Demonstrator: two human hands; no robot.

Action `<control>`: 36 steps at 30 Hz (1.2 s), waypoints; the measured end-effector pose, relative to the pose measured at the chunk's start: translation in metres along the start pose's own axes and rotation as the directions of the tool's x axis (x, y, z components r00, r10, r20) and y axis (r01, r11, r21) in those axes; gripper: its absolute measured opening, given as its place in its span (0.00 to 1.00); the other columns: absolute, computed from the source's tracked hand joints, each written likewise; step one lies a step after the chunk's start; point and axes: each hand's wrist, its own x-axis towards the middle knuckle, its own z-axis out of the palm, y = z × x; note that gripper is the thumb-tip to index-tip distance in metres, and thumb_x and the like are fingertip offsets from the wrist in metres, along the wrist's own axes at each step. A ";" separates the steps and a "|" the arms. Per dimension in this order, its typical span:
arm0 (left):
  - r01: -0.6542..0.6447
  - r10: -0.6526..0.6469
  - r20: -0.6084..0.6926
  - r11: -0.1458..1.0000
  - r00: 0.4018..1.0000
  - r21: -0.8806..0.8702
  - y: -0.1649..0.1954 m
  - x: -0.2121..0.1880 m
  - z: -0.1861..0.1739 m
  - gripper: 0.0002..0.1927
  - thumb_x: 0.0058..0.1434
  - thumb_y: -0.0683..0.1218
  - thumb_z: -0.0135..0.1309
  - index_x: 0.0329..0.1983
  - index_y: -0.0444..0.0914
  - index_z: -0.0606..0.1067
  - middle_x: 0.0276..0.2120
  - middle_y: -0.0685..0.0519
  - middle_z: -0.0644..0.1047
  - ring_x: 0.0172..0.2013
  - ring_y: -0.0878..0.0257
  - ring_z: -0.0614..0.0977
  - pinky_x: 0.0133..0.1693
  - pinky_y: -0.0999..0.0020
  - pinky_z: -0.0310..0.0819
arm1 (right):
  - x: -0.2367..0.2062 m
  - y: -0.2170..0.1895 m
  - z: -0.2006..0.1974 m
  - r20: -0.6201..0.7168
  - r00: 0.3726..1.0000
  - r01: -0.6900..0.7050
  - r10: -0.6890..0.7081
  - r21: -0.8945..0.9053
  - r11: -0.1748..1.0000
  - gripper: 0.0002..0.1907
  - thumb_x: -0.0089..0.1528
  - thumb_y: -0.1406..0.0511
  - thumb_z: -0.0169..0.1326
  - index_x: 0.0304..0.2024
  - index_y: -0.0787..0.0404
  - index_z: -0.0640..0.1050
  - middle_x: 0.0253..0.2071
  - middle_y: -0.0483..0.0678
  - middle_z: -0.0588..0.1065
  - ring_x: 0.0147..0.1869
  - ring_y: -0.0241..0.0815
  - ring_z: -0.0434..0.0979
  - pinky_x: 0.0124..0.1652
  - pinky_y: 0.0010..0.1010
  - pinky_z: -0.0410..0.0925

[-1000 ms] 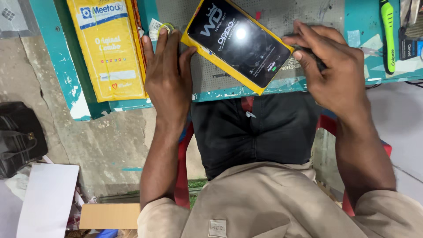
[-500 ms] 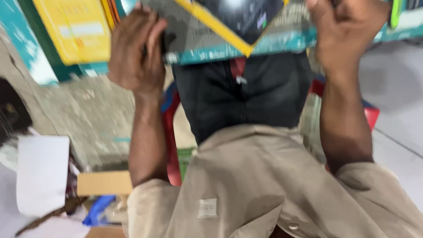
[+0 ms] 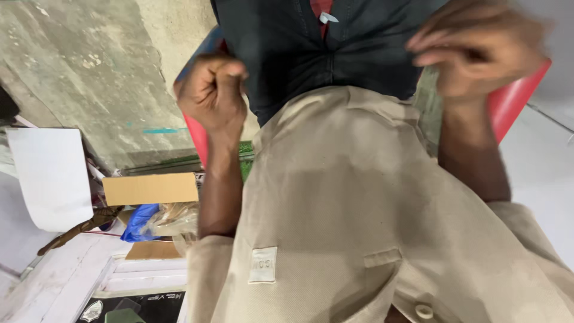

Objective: The person applies adhesive to the edges of a smartphone back cover, then places a new screen assembly onto the phone chassis. They press the edges to secure the screen and handle the battery and internal components on the workbench.

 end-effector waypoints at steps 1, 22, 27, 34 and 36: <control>0.122 -0.123 -0.009 0.987 0.992 -0.108 0.002 -0.006 0.006 0.10 0.74 0.42 0.55 0.38 0.31 0.75 0.29 0.47 0.78 0.23 0.66 0.74 0.26 0.68 0.70 | -0.013 0.000 0.004 0.115 0.990 -0.097 0.084 0.117 0.988 0.05 0.73 0.75 0.53 0.48 0.75 0.78 0.38 0.64 0.79 0.36 0.54 0.82 0.37 0.37 0.77; -0.222 0.185 0.244 0.966 0.952 0.132 0.065 0.026 0.070 0.28 0.60 0.47 0.69 0.60 0.33 0.73 0.52 0.47 0.78 0.53 0.52 0.82 0.54 0.62 0.79 | -0.011 -0.042 0.042 0.652 0.756 -0.380 0.052 0.373 0.847 0.26 0.69 0.77 0.49 0.70 0.73 0.64 0.70 0.63 0.69 0.72 0.53 0.72 0.69 0.37 0.68; -0.030 0.003 0.246 0.994 0.969 0.108 0.068 0.035 0.068 0.12 0.66 0.41 0.64 0.51 0.33 0.80 0.42 0.48 0.84 0.42 0.58 0.86 0.48 0.68 0.81 | 0.005 -0.043 0.047 0.593 0.805 -0.113 0.019 0.122 0.986 0.23 0.66 0.74 0.56 0.64 0.67 0.73 0.54 0.58 0.80 0.55 0.43 0.84 0.54 0.27 0.75; 0.038 -0.041 0.165 0.999 0.985 0.020 0.069 0.050 0.079 0.07 0.72 0.42 0.57 0.44 0.31 0.80 0.37 0.50 0.82 0.38 0.64 0.83 0.42 0.71 0.79 | 0.033 -0.053 0.048 0.607 0.793 -0.069 -0.057 0.182 0.981 0.27 0.64 0.75 0.55 0.67 0.66 0.70 0.54 0.57 0.80 0.53 0.47 0.85 0.51 0.30 0.76; 0.084 -0.088 0.153 0.996 0.984 0.029 0.065 0.053 0.081 0.09 0.72 0.43 0.56 0.42 0.31 0.79 0.34 0.51 0.81 0.34 0.67 0.82 0.38 0.73 0.78 | 0.044 -0.060 0.049 0.628 0.777 -0.093 -0.046 0.187 0.978 0.26 0.65 0.75 0.55 0.67 0.67 0.70 0.51 0.57 0.81 0.47 0.44 0.86 0.45 0.29 0.77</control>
